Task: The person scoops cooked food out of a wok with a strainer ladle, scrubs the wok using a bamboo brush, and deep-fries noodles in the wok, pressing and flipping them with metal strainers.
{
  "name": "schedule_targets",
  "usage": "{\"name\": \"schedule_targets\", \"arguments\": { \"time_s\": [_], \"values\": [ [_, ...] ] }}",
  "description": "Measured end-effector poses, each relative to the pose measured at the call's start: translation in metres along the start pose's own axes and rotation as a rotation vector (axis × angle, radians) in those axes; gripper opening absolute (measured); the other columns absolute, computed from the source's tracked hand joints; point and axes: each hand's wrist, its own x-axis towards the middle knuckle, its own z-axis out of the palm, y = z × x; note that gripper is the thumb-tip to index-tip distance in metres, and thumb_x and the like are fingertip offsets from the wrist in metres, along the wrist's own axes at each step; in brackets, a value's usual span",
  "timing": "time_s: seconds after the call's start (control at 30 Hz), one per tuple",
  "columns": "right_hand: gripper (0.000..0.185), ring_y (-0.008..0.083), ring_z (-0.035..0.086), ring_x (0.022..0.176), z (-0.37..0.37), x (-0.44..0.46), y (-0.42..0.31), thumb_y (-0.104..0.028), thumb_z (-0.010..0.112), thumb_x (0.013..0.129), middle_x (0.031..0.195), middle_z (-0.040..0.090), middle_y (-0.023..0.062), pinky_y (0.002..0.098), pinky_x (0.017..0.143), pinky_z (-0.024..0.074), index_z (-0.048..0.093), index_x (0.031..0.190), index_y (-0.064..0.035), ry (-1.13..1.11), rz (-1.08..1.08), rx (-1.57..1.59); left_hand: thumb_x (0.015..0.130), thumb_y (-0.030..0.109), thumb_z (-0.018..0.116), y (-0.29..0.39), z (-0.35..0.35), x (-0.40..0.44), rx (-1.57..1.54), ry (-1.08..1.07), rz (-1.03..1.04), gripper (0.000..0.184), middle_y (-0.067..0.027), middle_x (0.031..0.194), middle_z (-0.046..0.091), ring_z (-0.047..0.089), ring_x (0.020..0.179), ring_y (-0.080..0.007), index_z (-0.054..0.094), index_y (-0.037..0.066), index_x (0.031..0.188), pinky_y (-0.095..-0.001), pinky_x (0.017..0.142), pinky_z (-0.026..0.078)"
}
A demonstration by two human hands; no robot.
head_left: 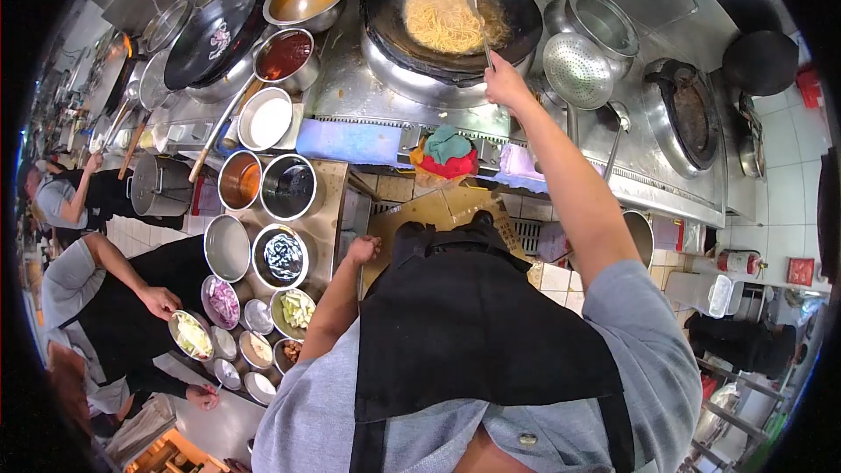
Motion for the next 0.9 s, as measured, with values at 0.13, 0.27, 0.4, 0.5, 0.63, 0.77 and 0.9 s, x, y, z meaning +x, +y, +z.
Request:
{"name": "schedule_targets", "arguments": {
  "time_s": [0.13,0.27,0.4,0.5,0.63,0.77,0.9],
  "values": [
    [0.051,0.0342,0.055,0.075,-0.046,-0.007,0.032,-0.006,0.040,0.082,0.083,0.055,0.0206,0.0411,0.073,0.0445,0.030,0.131,-0.0099,0.062,-0.471,-0.803,0.081,0.027,0.053,-0.062,0.004,0.029,-0.227,-0.107,-0.012,0.025,-0.0041,0.065,0.057,0.051,0.050,-0.0129,0.059,0.003,0.086,-0.0280,0.042,0.038],
    [0.064,0.0325,0.055,0.086,-0.107,-0.023,0.056,0.000,0.044,0.075,0.094,0.051,0.0179,0.0403,0.078,0.0441,0.028,0.133,-0.0220,0.052,-0.434,-1.054,0.081,0.028,0.054,-0.049,0.008,0.002,0.012,-0.003,-0.099,0.026,-0.0037,0.063,0.055,0.048,0.048,-0.0135,0.057,0.003,0.083,-0.0272,0.041,0.036],
    [0.070,0.0318,0.055,0.087,-0.148,-0.049,0.040,0.002,0.044,0.073,0.095,0.047,0.0152,0.0400,0.075,0.0449,0.029,0.132,-0.0324,0.102,-0.274,-1.161,0.081,0.027,0.054,-0.074,0.000,0.032,-0.213,-0.136,-0.075,0.025,-0.0037,0.063,0.055,0.049,0.048,-0.0137,0.057,0.003,0.082,-0.0271,0.042,0.037],
    [0.065,0.0317,0.055,0.086,-0.158,-0.064,0.032,0.000,0.042,0.075,0.097,0.047,0.0160,0.0395,0.075,0.0456,0.032,0.130,-0.0338,0.164,-0.228,-1.168,0.082,0.026,0.053,-0.006,-0.006,-0.009,-0.105,-0.080,-0.047,0.024,-0.0037,0.064,0.056,0.050,0.049,-0.0131,0.057,0.003,0.084,-0.0273,0.044,0.038],
    [0.056,0.0350,0.054,0.092,-0.136,-0.090,0.036,-0.005,0.039,0.081,0.102,0.048,0.0193,0.0399,0.077,0.0455,0.032,0.131,-0.0286,0.157,-0.094,-1.131,0.081,0.026,0.053,-0.002,-0.009,0.013,-0.048,-0.023,-0.017,0.025,-0.0035,0.064,0.056,0.050,0.050,-0.0122,0.058,0.002,0.087,-0.0269,0.046,0.040],
    [0.045,0.0396,0.051,0.093,-0.102,-0.113,0.052,-0.011,0.037,0.086,0.104,0.050,0.0265,0.0439,0.084,0.0406,0.031,0.131,-0.0075,0.142,-0.129,-0.923,0.080,0.026,0.054,0.023,-0.004,-0.002,0.050,-0.010,-0.049,0.026,-0.0041,0.066,0.057,0.051,0.052,-0.0122,0.059,0.002,0.088,-0.0266,0.047,0.041],
    [0.044,0.0409,0.049,0.096,-0.049,-0.125,0.043,-0.011,0.039,0.085,0.106,0.050,0.0283,0.0436,0.084,0.0396,0.033,0.128,-0.0031,0.131,-0.053,-0.726,0.081,0.027,0.053,0.009,-0.001,0.009,0.043,-0.044,-0.011,0.027,-0.0048,0.067,0.058,0.051,0.053,-0.0126,0.059,0.002,0.087,-0.0270,0.049,0.042]
  ]
}}
